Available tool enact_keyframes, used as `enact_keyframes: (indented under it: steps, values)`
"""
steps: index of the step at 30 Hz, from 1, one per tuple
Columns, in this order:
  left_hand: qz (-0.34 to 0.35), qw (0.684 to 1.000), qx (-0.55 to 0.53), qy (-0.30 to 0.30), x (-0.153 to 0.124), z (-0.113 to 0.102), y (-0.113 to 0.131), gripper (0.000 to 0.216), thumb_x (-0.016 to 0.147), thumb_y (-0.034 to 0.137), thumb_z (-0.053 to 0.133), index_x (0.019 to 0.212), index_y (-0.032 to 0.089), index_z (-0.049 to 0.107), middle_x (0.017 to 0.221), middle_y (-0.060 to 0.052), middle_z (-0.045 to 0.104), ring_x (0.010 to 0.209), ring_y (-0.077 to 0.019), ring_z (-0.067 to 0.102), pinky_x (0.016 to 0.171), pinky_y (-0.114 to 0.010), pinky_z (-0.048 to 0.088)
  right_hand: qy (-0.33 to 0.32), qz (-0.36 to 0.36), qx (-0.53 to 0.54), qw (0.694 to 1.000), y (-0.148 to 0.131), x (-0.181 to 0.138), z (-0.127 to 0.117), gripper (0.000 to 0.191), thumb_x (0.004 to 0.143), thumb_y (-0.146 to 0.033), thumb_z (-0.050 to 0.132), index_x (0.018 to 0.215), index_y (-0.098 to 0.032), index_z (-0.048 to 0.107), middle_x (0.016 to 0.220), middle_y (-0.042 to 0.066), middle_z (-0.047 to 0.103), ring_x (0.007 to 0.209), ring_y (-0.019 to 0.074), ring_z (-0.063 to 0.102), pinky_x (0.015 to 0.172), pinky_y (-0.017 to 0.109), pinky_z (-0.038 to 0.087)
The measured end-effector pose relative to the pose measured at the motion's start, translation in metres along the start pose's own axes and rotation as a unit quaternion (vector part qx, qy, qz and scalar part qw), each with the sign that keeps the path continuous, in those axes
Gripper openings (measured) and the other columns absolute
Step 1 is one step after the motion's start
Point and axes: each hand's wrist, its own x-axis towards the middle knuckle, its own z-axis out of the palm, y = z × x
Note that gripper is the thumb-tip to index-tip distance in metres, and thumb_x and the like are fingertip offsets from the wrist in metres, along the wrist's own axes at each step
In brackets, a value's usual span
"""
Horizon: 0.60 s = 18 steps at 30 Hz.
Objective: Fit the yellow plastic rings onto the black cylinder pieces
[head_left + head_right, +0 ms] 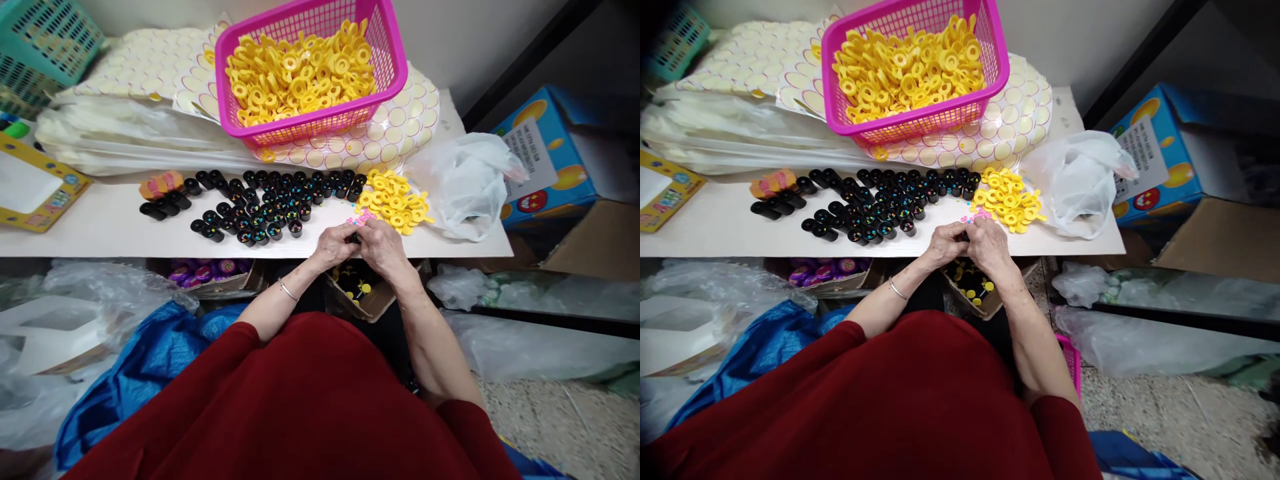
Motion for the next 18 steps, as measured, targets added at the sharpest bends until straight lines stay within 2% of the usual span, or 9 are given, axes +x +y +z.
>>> enact_keyframes:
  steps: [3,5,8,10,12,14,16,18]
  values:
    - [-0.003,1.0,0.004,0.001,0.0,0.0,-0.002,0.031,0.065,0.01,0.062,0.094,0.018,0.071,0.082,0.002,0.066,0.073,-0.0111,0.056,0.069,-0.022,0.043,-0.018,-0.009,0.017,1.0,0.002,0.002,-0.001,0.019,0.076,-0.012,0.045,0.072,-0.018,0.062,0.07,0.007,0.055,0.069,0.0192,0.047,0.061,0.03,0.033]
    - [-0.007,1.0,0.002,0.003,0.0,0.001,-0.004,0.031,0.066,0.012,0.063,0.095,0.018,0.071,0.08,0.002,0.065,0.072,-0.0111,0.056,0.068,-0.022,0.043,-0.007,-0.008,0.071,0.997,0.006,0.001,0.001,0.019,0.077,-0.014,0.046,0.069,-0.018,0.063,0.068,0.005,0.054,0.067,0.0181,0.047,0.06,0.03,0.034]
    - [-0.013,1.0,-0.013,0.004,0.0,0.003,-0.008,0.031,0.066,0.017,0.067,0.097,0.018,0.071,0.081,0.001,0.065,0.071,-0.0108,0.055,0.066,-0.022,0.042,0.062,0.004,0.21,0.976,0.017,-0.007,0.007,0.015,0.078,-0.019,0.05,0.074,-0.019,0.064,0.07,0.003,0.056,0.068,0.0167,0.051,0.063,0.029,0.04]
    - [-0.023,1.0,-0.019,0.008,0.001,0.005,-0.011,0.031,0.065,0.023,0.071,0.096,0.018,0.071,0.08,0.001,0.064,0.069,-0.01,0.053,0.064,-0.021,0.041,0.134,0.045,0.272,0.952,0.028,-0.016,0.012,0.011,0.078,-0.024,0.054,0.079,-0.02,0.064,0.073,0.001,0.057,0.069,0.0166,0.054,0.065,0.03,0.043]
    - [-0.036,0.999,-0.023,0.016,0.001,0.006,-0.015,0.033,0.062,0.027,0.074,0.094,0.018,0.071,0.078,0.002,0.063,0.066,-0.0091,0.051,0.062,-0.021,0.039,0.21,0.111,0.263,0.935,0.04,-0.024,0.018,0.011,0.077,-0.028,0.056,0.08,-0.02,0.063,0.072,0.001,0.056,0.068,0.0171,0.053,0.066,0.031,0.044]
    - [-0.052,0.998,-0.032,0.023,0.0,0.007,-0.018,0.035,0.06,0.028,0.075,0.093,0.018,0.071,0.075,0.003,0.061,0.064,-0.0084,0.049,0.061,-0.021,0.038,0.271,0.174,0.206,0.924,0.05,-0.03,0.023,0.012,0.077,-0.029,0.055,0.08,-0.019,0.062,0.074,0.002,0.054,0.068,0.0176,0.051,0.065,0.032,0.044]
    - [-0.063,0.997,-0.041,0.024,0.0,0.007,-0.019,0.036,0.06,0.029,0.075,0.094,0.018,0.071,0.074,0.003,0.059,0.062,-0.0079,0.047,0.06,-0.021,0.037,0.3,0.212,0.143,0.919,0.058,-0.03,0.028,0.015,0.077,-0.029,0.054,0.082,-0.019,0.063,0.079,0.004,0.053,0.07,0.0184,0.05,0.064,0.032,0.042]
    - [-0.069,0.996,-0.048,0.025,0.001,0.008,-0.02,0.038,0.059,0.03,0.076,0.095,0.017,0.07,0.074,0.004,0.059,0.062,-0.0075,0.046,0.059,-0.021,0.037,0.303,0.226,0.095,0.921,0.062,-0.027,0.03,0.018,0.077,-0.031,0.052,0.085,-0.019,0.063,0.085,0.006,0.051,0.074,0.0199,0.049,0.064,0.032,0.041]
